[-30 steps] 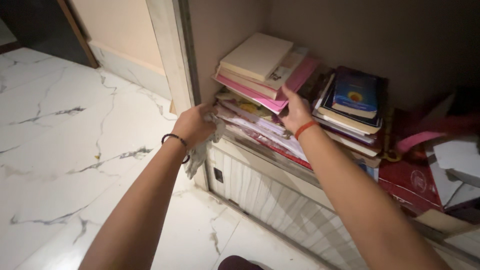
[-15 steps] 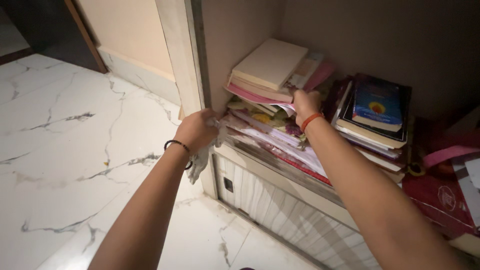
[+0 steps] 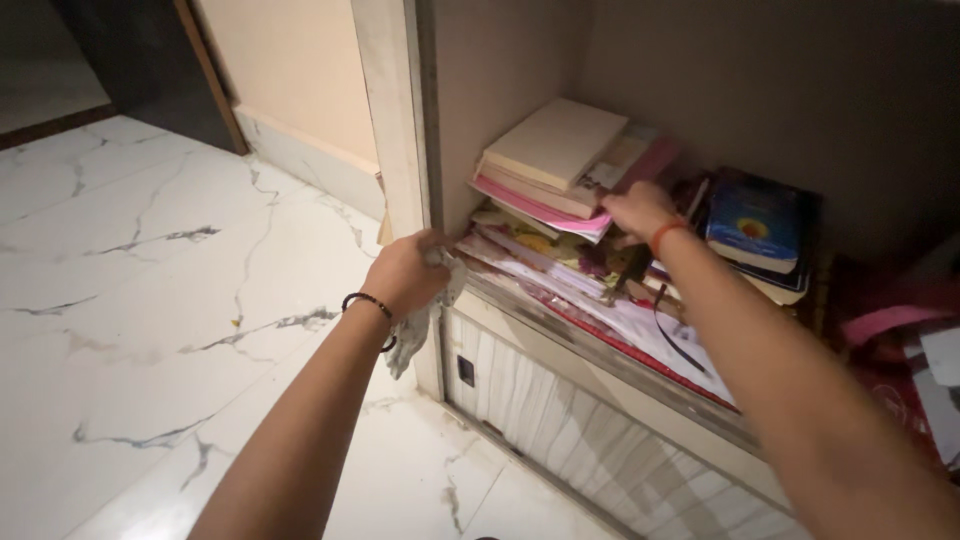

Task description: The person wipes the cover of a book with a cloth, places it on a shelf, then wipes a white notebook and places it on the same shelf. The person continues to wipe the shelf surface and edges with the cloth.

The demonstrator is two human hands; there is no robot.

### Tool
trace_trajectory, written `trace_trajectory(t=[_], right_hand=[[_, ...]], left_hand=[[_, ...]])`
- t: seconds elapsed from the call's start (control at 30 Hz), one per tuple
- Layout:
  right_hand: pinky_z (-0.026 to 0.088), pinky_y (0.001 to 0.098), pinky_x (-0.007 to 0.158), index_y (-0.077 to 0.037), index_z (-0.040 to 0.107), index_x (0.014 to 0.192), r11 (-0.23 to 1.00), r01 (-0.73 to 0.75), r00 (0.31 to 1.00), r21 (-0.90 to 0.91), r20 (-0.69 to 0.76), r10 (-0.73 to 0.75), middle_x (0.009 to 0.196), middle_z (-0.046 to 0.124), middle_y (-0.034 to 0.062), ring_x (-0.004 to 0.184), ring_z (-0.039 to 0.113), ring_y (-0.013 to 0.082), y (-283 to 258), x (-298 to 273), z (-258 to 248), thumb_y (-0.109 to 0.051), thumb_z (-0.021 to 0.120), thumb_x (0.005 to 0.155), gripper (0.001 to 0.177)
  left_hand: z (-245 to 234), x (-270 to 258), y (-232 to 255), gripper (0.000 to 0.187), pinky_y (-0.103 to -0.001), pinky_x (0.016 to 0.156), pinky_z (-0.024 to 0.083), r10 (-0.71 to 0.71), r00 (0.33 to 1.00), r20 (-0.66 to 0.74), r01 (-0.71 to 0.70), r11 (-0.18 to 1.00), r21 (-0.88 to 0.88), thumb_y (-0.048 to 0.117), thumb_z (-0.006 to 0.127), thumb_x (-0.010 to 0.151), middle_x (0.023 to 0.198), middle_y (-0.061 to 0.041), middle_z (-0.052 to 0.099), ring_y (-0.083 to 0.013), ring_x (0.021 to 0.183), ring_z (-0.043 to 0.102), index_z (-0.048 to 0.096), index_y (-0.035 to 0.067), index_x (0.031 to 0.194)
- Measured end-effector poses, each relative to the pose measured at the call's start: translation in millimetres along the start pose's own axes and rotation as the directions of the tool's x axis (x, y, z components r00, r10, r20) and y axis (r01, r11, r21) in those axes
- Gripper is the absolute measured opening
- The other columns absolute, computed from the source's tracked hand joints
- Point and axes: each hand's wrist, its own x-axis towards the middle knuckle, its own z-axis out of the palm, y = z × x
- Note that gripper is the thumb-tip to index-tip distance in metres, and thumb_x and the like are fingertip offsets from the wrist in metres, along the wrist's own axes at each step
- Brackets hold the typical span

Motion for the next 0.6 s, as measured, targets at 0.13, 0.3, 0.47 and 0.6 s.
trace_trajectory(t=[0.13, 0.3, 0.47, 0.6], right_hand=[[0.057, 0.0502, 0.09, -0.015, 0.076, 0.123, 0.808, 0.191, 0.935, -0.557, -0.149, -0.323, 0.108, 0.078, 0.0222, 0.099, 0.071, 0.0393, 9.9, -67.1, -46.9, -0.057, 0.065, 0.091, 0.054], [0.047, 0.0521, 0.105, -0.021, 0.07, 0.129, 0.338, 0.472, 0.53, -0.814, -0.044, -0.847, 0.139, 0.064, 0.0246, 0.127, 0.057, 0.0462, 43.0, -113.3, -104.3, -0.077, 0.069, 0.072, 0.08], [0.044, 0.0625, 0.111, -0.035, 0.042, 0.16, 0.669, 0.166, 0.983, -0.724, 0.071, -0.166, 0.146, 0.054, 0.0236, 0.136, 0.05, 0.053, 43.8, -124.6, -119.3, -0.084, 0.054, 0.075, 0.098], [0.036, 0.0743, 0.104, -0.028, 0.026, 0.168, 0.708, 0.065, 0.983, -0.704, -0.079, -0.169, 0.156, 0.047, 0.0124, 0.139, 0.038, 0.0543, 52.0, -125.1, -107.0, -0.079, 0.049, 0.079, 0.105]], left_hand=[[8.6, -2.6, 1.9, 0.047, -0.044, 0.09, 0.054, 0.052, 0.999, -0.015, -0.052, 0.999, 0.008, 0.017, 0.067, 0.074, 0.107, -0.019, 0.073, -0.0387, 0.103, 0.068, 0.071, 0.02, 0.12], [28.3, -0.8, 16.5, 0.041, -0.045, 0.092, 0.054, 0.076, 0.997, 0.007, -0.076, 0.997, 0.013, 0.018, 0.068, 0.075, 0.107, -0.019, 0.073, -0.0394, 0.104, 0.068, 0.073, 0.019, 0.116], [39.1, -7.2, 31.4, 0.043, -0.045, 0.091, 0.053, 0.123, 0.992, 0.029, -0.123, 0.992, -0.002, 0.018, 0.068, 0.073, 0.106, -0.017, 0.074, -0.0388, 0.103, 0.068, 0.073, 0.02, 0.115], [42.3, -10.9, 32.6, 0.041, -0.044, 0.09, 0.054, 0.173, 0.985, 0.01, -0.173, 0.985, -0.01, 0.018, 0.069, 0.074, 0.106, -0.018, 0.074, -0.0388, 0.102, 0.068, 0.073, 0.019, 0.114]])
